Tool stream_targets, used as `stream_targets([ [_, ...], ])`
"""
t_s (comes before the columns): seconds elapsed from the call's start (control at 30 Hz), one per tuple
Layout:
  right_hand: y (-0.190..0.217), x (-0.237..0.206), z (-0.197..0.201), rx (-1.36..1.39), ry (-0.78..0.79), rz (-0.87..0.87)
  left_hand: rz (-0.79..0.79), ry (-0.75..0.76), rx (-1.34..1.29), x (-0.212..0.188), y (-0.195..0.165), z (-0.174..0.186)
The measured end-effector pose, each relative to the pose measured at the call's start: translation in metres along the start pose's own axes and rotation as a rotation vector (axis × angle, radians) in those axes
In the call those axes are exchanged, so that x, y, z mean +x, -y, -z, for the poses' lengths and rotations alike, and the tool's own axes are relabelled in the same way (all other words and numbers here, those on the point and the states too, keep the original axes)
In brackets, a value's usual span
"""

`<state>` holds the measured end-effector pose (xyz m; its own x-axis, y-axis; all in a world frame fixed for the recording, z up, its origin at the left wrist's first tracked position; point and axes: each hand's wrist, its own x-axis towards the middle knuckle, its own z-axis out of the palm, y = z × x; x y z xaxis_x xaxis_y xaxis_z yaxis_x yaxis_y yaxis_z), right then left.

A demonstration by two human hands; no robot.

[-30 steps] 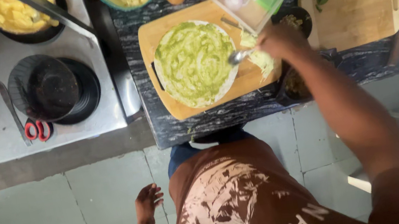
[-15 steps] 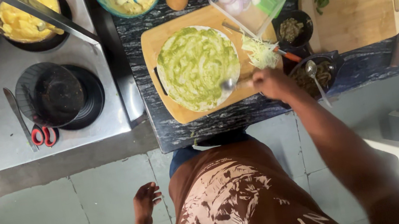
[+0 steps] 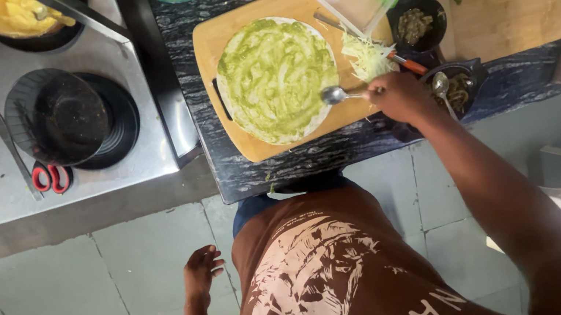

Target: The person picks up a squeeze bottle to apply sauce to a flatbread on a cutting board, then uses a spoon to spread the sauce across the surface of the bread.

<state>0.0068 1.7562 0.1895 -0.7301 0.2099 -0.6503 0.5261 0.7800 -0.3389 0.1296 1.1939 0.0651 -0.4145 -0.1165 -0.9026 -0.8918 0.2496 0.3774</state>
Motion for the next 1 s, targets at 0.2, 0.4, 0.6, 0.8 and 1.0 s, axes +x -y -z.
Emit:
stream_targets([
  [0.2, -0.030, -0.002, -0.040, 0.198, -0.036, 0.176, 0.034, 0.033, 0.018, 0.000, 0.007, -0.007],
  [0.4, -0.039, -0.008, -0.049, 0.181, -0.135, 0.076, -0.015, 0.036, -0.007, 0.001, -0.009, -0.008],
  [0.6, -0.030, 0.007, -0.040, 0.344, -0.195, 0.011, 0.017, 0.037, 0.016, 0.004, -0.005, -0.012],
  [0.8, -0.037, -0.003, -0.028, 0.162, -0.076, 0.120, 0.028, -0.004, -0.057, 0.006, 0.005, -0.007],
  [1.0, -0.012, -0.002, -0.005, 0.342, -0.097, -0.232, 0.046, 0.035, -0.031, 0.009, 0.011, -0.012],
])
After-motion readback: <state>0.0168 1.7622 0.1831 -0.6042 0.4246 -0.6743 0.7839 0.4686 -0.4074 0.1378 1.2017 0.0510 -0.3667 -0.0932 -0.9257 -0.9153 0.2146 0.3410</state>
